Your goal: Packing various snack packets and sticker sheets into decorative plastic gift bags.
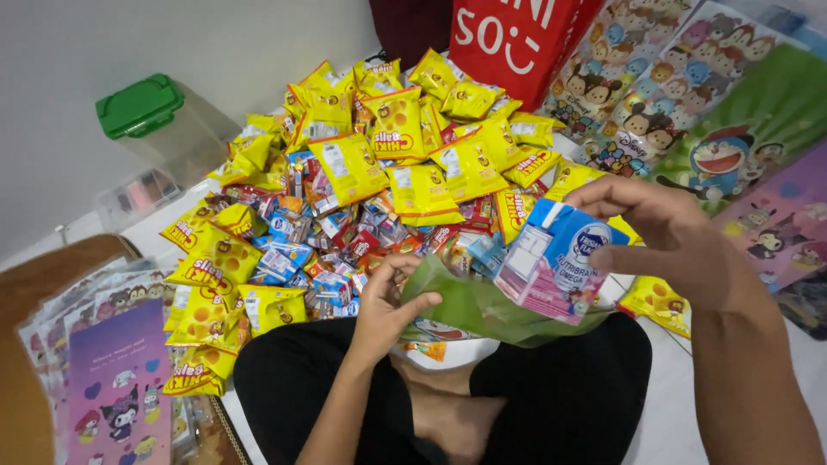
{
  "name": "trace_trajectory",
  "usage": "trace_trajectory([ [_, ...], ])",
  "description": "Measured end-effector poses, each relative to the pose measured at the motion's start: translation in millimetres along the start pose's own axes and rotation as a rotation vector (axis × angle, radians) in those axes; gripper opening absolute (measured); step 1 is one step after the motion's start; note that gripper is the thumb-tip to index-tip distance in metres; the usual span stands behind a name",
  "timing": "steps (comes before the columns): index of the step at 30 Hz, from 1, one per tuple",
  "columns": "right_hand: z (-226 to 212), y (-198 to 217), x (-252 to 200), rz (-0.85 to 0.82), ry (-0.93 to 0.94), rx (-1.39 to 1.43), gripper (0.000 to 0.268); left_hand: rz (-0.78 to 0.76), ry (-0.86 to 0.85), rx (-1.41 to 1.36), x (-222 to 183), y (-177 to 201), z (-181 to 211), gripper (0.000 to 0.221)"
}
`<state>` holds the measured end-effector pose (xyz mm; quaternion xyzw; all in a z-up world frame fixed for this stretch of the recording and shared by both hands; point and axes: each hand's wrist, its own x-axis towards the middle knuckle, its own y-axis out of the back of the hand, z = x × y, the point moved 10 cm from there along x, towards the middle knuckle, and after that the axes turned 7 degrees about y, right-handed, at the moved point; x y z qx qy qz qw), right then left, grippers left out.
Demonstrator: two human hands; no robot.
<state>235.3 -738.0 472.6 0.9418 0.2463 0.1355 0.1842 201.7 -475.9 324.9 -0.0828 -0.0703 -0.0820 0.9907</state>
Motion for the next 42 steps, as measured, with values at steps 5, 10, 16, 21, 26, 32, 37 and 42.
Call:
trace_trajectory([
  [5,9.8,-17.6,5.8,-0.053,0.061,-0.058,0.050,-0.003,-0.020,0.000,0.4,1.5,0.6,0.034],
  [10,21.6,-23.7,9.3,-0.070,-0.067,-0.140,0.046,-0.008,-0.024,-0.032,0.8,4.3,-0.6,0.033],
  [16,39.0,-27.6,9.2,-0.029,-0.212,-0.191,0.053,-0.037,0.007,-0.066,0.5,5.0,-8.9,0.036],
  [21,36.5,-38.1,14.3,-0.013,-0.078,-0.343,0.052,-0.002,-0.040,0.033,2.0,2.0,2.6,0.014],
  [26,60.6,-34.3,8.8,-0.035,-0.022,-0.527,0.054,0.184,-0.079,0.087,13.5,14.3,18.9,0.009],
  [32,146.5,-25.5,-21.5,0.157,-0.316,0.063,0.060,0.120,-0.059,0.329,40.0,-22.7,49.9,0.015],
  [37,178.1,-8.8,-39.2,0.322,-0.264,0.203,0.056,-0.050,-0.198,0.611,45.2,-76.5,83.9,0.030],
  [42,157.2,1.8,-44.1,0.308,-0.320,0.124,0.057,0.053,-0.270,0.747,52.2,-79.5,73.2,0.014],
])
